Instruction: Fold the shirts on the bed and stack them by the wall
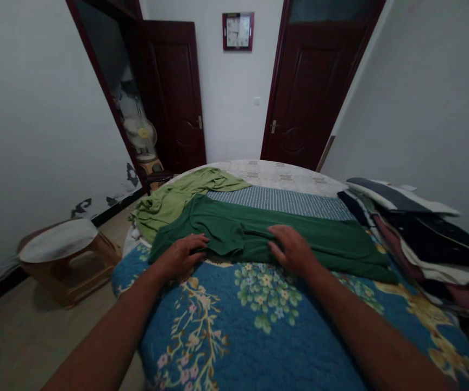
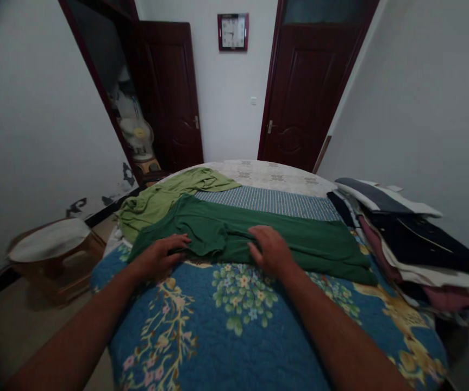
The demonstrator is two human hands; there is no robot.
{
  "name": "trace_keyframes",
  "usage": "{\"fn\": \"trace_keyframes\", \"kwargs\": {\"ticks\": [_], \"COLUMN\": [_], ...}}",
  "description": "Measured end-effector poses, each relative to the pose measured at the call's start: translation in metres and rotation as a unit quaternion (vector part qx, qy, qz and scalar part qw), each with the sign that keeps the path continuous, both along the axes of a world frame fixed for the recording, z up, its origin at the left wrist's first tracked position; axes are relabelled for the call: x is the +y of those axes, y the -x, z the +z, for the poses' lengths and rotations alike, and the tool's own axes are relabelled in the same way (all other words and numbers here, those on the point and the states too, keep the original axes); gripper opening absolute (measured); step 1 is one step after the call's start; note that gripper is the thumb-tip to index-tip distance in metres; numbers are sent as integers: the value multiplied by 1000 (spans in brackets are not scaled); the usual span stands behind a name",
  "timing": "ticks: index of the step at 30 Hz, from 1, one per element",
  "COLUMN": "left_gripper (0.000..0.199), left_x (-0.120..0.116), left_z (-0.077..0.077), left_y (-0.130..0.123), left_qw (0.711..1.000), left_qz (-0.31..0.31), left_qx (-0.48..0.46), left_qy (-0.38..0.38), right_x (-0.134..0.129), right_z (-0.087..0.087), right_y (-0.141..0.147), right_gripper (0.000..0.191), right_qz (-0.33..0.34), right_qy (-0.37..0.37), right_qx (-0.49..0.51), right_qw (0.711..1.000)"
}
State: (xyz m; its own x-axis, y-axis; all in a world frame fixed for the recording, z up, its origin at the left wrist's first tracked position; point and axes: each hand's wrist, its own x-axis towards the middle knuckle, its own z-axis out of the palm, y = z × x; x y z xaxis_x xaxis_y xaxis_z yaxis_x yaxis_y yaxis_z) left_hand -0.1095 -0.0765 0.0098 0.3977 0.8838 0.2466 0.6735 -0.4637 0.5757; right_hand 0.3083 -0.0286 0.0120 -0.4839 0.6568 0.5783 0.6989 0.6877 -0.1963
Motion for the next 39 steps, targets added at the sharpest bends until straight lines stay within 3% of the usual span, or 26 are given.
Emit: {"fn": "trace_keyframes", "kwargs": {"ticks": [2,4,8,14,19,24,28,33,36,39], "left_gripper": [33,35,33,26,25,26,44,23,18,18], "left_x": [0,1,4,6,-1,-8,-10,-15,-20,-14], "left_z": [3,8,16,7,8,15,11,6,18,39], "left_y": [-4,-6,-6,0,0,3,11,15,11,5], "left_qw": [999,997,991,991,995,1000,998,999,997,998], "left_qz": [30,64,115,119,98,5,-53,-7,24,39], "left_qx": [-20,-33,-67,-52,-4,-2,31,36,38,32], "left_qy": [7,22,27,14,2,8,3,-33,-56,-29], "right_x": [-22,-34,-28,-9,-11,-18,-17,-16,-16,-12], "right_z": [0,0,-2,4,5,-4,-5,-6,-8,-5], "right_y": [47,80,110,97,76,79,84,81,81,85], "right_gripper": [51,56,43,31,21,20,13,15,17,17], "right_qz": [41,39,1,-23,30,73,56,86,105,86], "right_qy": [41,80,127,103,65,77,109,113,117,150], "right_qx": [-33,-42,-55,-88,-149,-157,-124,-71,-50,-17], "right_qw": [998,995,990,990,986,982,985,987,986,985]}}
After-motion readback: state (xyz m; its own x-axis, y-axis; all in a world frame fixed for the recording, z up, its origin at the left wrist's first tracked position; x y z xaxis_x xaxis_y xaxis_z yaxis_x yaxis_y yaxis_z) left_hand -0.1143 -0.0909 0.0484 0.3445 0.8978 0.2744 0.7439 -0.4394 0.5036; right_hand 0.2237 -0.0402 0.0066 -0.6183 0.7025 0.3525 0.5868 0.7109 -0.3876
